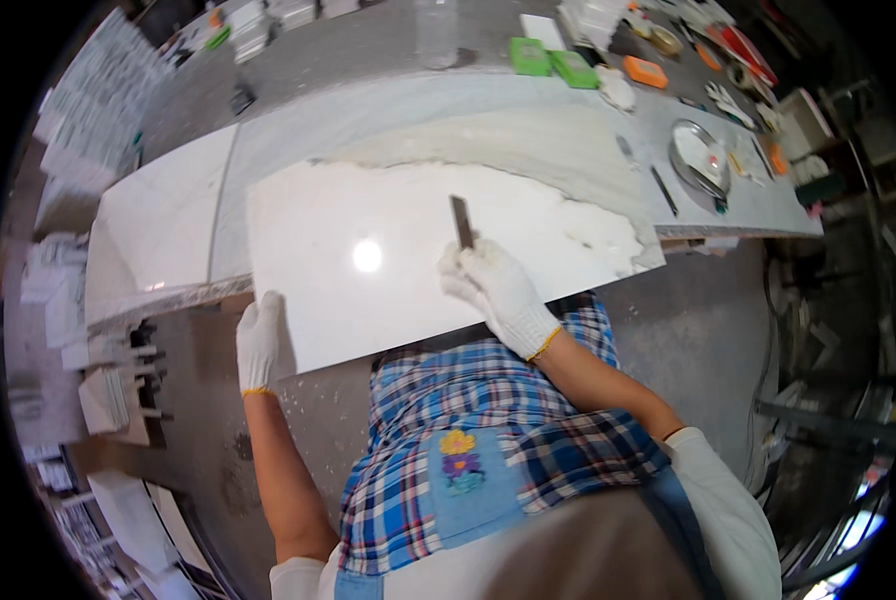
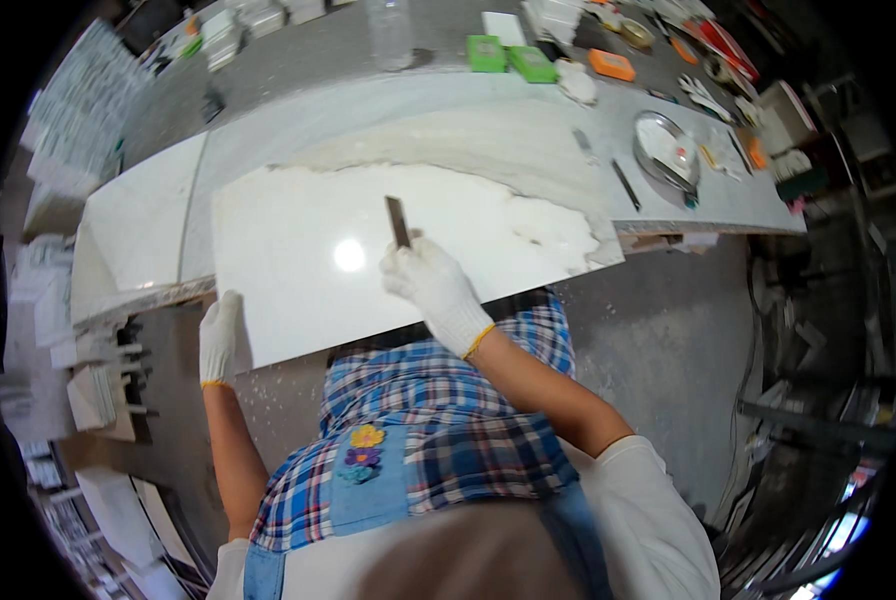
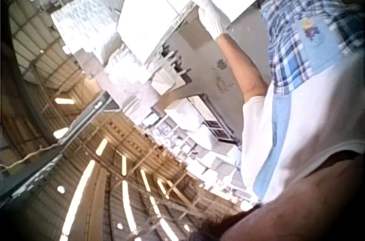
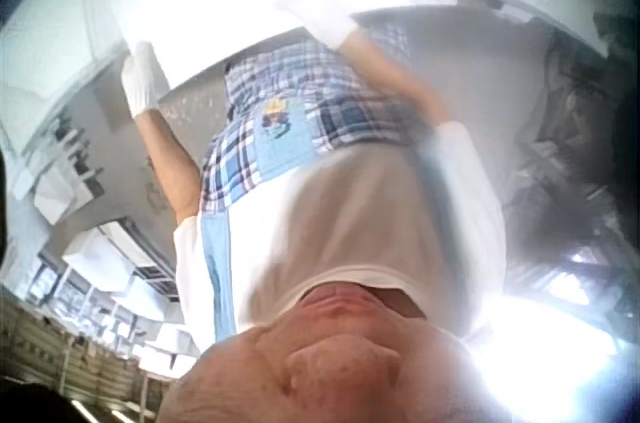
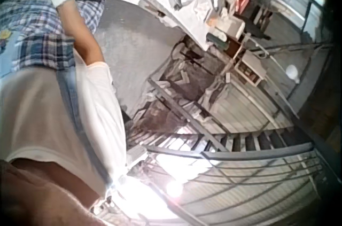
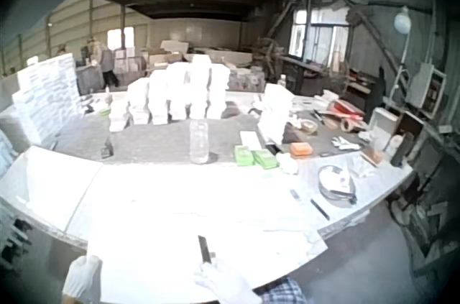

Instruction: The person uses a metal scraper to remove a white residue from the surface of a large white tile. They hold the tile steady with one hand while scraping with the other, working methodically across the surface to clear the material.

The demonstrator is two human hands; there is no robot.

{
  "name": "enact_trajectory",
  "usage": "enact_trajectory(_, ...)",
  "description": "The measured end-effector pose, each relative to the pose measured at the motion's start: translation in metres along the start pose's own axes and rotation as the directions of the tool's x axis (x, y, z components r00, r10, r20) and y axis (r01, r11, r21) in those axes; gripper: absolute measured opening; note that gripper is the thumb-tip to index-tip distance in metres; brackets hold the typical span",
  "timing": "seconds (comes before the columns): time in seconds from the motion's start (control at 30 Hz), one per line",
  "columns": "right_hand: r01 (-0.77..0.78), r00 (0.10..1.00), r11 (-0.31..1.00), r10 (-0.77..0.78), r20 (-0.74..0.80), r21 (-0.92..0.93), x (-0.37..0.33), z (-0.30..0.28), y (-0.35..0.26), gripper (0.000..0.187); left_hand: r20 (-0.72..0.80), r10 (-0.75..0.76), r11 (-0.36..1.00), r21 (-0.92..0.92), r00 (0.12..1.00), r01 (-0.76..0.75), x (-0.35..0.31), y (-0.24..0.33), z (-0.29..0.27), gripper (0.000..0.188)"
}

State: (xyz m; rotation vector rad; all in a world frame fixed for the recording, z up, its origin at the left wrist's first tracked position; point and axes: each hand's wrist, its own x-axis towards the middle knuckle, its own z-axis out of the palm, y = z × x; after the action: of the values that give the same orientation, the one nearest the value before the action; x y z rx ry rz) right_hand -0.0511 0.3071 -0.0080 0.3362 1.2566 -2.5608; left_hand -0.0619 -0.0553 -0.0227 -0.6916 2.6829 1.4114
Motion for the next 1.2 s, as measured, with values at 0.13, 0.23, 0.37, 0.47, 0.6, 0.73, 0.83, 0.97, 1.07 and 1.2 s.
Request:
enact_trajectory(0.13,0.161,0.901,0.907,-0.296,-0.316,-0.389,-0.021,-0.019,-0.035,0.023,-0.084,0.034,0.999,0.011,0.996,-0.034,0.0,0.0,0.008,0.05)
enact_trajectory(0.23,0.15,0.909,0.719,-0.37,-0.192,-0.679,-0.042,-0.032,-0.029,0.028,-0.08,0.019,0.998,-0.055,0.997,-0.023,-0.004,0.004,0.016,0.045)
enact_trajectory(0.37,0.126,0.929,0.696,-0.333,-0.161,-0.707,-0.061,-0.023,-0.035,0.025,-0.056,0.003,0.998,-0.067,0.998,-0.007,0.002,-0.004,0.011,0.044)
enact_trajectory(0.47,-0.027,0.849,0.381,-0.48,-0.223,-0.924,-0.07,-0.044,-0.065,0.023,-0.058,-0.004,0.99,-0.139,0.998,-0.004,0.0,-0.004,0.012,0.043)
enact_trajectory(0.6,0.009,0.703,-0.031,-0.71,0.028,-0.999,-0.069,-0.087,-0.075,0.024,-0.05,-0.011,0.994,-0.112,0.999,0.005,-0.001,0.004,0.013,0.043)
enact_trajectory(0.73,-0.12,0.719,-0.165,-0.694,0.029,-0.979,-0.076,-0.097,-0.084,0.02,-0.071,-0.003,0.994,-0.111,0.997,-0.004,-0.004,0.009,0.014,0.044)
enact_trajectory(0.83,-0.271,0.724,-0.238,-0.689,-0.035,-0.933,-0.092,-0.113,-0.089,0.017,-0.055,-0.013,0.992,-0.128,0.998,0.006,-0.004,0.006,0.016,0.045)
enact_trajectory(0.97,-0.373,0.629,-0.19,-0.771,-0.098,-0.908,-0.121,-0.135,-0.095,0.018,-0.042,-0.01,0.996,-0.089,0.999,0.006,-0.004,0.003,0.011,0.046)
enact_trajectory(1.07,-0.36,0.49,0.006,-0.85,-0.194,-0.933,-0.121,-0.136,-0.095,0.02,-0.036,-0.032,0.994,-0.106,0.999,0.028,-0.005,0.008,0.012,0.046)
enact_trajectory(1.2,-0.058,0.422,0.5,-0.772,-0.475,-0.864,-0.102,-0.13,-0.103,0.024,-0.045,-0.039,0.995,-0.091,0.998,0.035,-0.003,0.006,0.012,0.045)
